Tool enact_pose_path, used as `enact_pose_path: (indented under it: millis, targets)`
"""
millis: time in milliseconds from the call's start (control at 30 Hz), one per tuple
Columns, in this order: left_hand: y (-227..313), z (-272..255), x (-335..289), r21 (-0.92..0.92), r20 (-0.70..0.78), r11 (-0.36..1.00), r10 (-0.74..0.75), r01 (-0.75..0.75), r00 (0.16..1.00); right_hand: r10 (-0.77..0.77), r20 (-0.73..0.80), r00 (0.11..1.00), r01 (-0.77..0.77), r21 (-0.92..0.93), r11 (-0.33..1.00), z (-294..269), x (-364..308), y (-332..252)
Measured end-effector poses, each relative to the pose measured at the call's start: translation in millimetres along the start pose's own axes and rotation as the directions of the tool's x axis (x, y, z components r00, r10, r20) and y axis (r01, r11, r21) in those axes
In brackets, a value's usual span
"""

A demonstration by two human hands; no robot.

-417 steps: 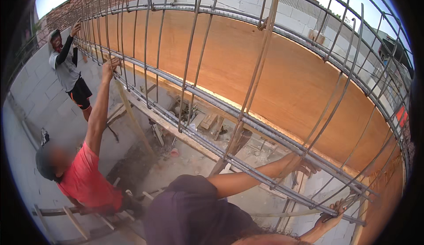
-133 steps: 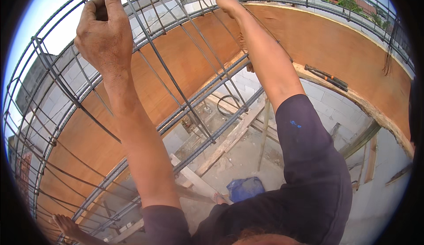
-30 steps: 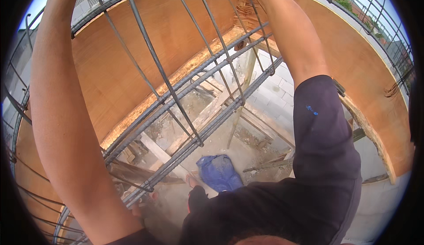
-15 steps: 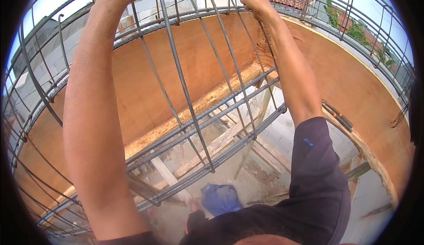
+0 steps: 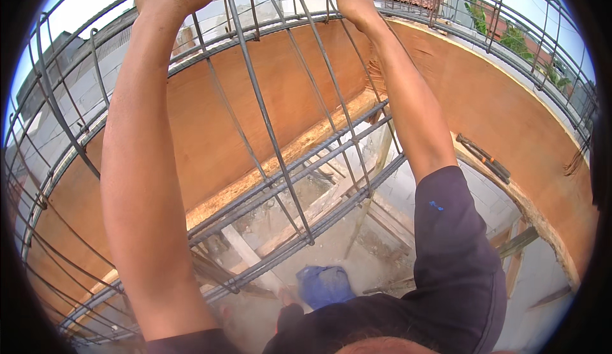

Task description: The person places and secures steel rebar into a wooden concrete form by hand and using pliers.

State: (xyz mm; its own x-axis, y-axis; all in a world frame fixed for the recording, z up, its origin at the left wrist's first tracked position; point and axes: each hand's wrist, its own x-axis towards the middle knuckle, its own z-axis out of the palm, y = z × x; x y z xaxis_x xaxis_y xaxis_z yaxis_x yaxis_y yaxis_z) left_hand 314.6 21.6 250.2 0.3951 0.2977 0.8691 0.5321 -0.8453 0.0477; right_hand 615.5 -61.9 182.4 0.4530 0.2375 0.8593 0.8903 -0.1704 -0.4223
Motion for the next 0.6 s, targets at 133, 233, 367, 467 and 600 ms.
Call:
enact_pose_path:
  millis: [133,233,367,467,600]
  targets:
    - [3,7,4,-0.006,0.043,1.000,-0.027,0.028,0.999,0.043,-0.069,0.997,-0.040,0.048,0.998,-5,-9,5]
    - [2,2,3,-0.013,0.003,1.000,-0.005,0.005,1.000,0.111,-0.062,0.992,-0.112,-0.007,0.994,-2,4,13]
    - [-12,2,5,-0.022,0.050,0.997,-0.073,0.074,0.996,0.087,-0.056,0.995,-0.087,-0.008,0.996,13,6,7]
    - [35,13,12,-0.143,0.019,0.990,0.002,0.001,1.000,-0.434,-0.046,0.900,0.216,-0.816,0.535,-26,53,133]
    - [-38,35,30,0.036,0.029,0.998,0.054,-0.055,0.998,0.121,-0.217,0.969,-0.169,-0.219,0.961,24,3,26]
